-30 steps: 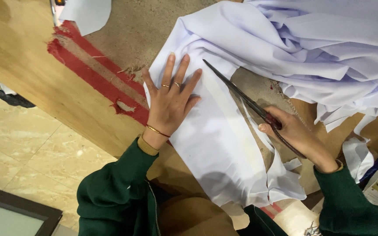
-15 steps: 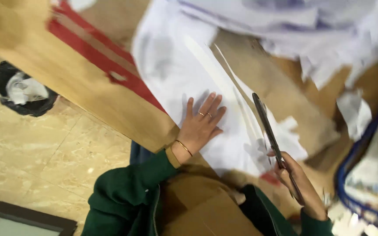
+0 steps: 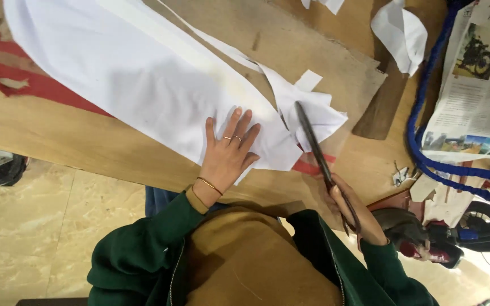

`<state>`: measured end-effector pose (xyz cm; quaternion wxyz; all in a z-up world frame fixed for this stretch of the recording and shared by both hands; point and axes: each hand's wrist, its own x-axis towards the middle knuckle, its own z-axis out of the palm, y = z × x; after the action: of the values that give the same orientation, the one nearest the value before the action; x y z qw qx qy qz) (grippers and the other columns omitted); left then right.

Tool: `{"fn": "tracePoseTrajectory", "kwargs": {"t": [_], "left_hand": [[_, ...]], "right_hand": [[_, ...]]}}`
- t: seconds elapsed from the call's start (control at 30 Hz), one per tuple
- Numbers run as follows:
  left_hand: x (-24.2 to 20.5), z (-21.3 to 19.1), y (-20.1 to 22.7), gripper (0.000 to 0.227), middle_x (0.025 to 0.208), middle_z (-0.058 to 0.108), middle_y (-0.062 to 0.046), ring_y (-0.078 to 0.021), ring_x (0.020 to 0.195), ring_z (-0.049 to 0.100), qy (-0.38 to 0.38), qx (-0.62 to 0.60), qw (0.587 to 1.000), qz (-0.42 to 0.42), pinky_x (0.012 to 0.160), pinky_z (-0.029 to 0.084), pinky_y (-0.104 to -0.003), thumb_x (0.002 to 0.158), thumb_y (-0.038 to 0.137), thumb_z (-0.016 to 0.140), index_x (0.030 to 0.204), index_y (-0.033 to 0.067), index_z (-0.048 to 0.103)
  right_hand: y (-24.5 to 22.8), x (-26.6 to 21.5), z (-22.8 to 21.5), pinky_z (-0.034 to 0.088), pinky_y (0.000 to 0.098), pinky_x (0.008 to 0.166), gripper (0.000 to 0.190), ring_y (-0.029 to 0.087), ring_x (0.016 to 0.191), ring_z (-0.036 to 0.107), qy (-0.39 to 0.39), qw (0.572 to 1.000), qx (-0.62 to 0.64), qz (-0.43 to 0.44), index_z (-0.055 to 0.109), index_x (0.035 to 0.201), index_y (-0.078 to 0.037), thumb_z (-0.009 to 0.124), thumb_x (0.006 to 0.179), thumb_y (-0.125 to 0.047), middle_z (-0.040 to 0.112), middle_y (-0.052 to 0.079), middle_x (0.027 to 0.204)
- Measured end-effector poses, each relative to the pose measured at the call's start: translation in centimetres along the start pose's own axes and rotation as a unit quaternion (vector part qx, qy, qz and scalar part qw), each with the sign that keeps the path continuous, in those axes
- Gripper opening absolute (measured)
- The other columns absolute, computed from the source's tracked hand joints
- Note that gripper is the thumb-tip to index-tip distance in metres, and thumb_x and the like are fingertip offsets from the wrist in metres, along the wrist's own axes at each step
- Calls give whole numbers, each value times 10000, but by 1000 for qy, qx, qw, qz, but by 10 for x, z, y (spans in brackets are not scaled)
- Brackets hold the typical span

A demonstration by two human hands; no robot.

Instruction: The person smooths a white fabric on a wooden table and uses shears to cut a long strip from it. They then place a small rectangular packet on the fabric and cut a smaller piece around it.

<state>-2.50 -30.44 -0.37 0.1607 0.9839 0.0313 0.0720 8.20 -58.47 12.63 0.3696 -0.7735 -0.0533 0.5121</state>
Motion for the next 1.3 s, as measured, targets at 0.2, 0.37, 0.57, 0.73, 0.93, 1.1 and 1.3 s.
{"fn": "tracePoseTrajectory", "kwargs": {"t": [0.2,0.37,0.57,0.73,0.93,1.1,1.3], "left_hand": [[-4,19,31,701,1689,307,-134,-301,1592,174,6,-5,1000,-5,1159,188,-753,969,554,561,1554,187,441],[-7,32,59,753,1701,292,-133,-297,1591,196,11,-31,999,-17,1180,144,-748,948,532,590,1584,173,407],[-6,39,77,785,1705,274,-125,-288,1573,237,49,11,997,-59,1196,197,-729,959,568,584,1600,168,370],[-9,38,75,886,1578,438,-16,-230,1500,355,4,108,994,-31,1186,309,-584,937,780,528,1595,197,410],[-9,39,75,897,1528,470,-17,-232,1439,390,30,127,990,-45,1192,329,-562,878,830,578,1535,226,479],[-12,44,76,877,1573,445,-43,-254,1469,381,5,98,994,-38,1208,305,-586,952,767,514,1597,186,387],[-13,42,75,894,1568,443,-31,-237,1475,376,-1,110,993,-38,1220,274,-583,946,785,503,1601,191,373]], "right_hand": [[-25,-15,-36,471,340,841,650,163,970,534,21,998,-53,4,507,1512,-127,288,1025,-496,567,69,1075],[3,5,-94,478,484,995,716,234,1160,544,-68,991,-111,3,521,1531,-132,576,918,-498,669,150,1321],[-31,60,-152,519,369,771,731,205,898,594,-155,959,-238,12,516,1547,-183,692,869,-392,653,83,953],[-83,103,-178,423,349,1141,802,161,1458,487,-199,897,-364,152,503,1523,-255,710,767,-426,511,-24,1605],[-122,152,-180,435,291,976,834,144,1211,641,-224,806,-523,164,533,1520,-388,781,729,-296,634,-78,1474],[-138,170,-175,419,286,1066,883,127,1340,588,-240,805,-511,182,538,1510,-387,837,689,-252,573,-104,1567],[-149,183,-166,408,273,1094,865,92,1365,582,-250,822,-476,189,594,1487,-309,820,684,-78,627,-97,1535]]}}
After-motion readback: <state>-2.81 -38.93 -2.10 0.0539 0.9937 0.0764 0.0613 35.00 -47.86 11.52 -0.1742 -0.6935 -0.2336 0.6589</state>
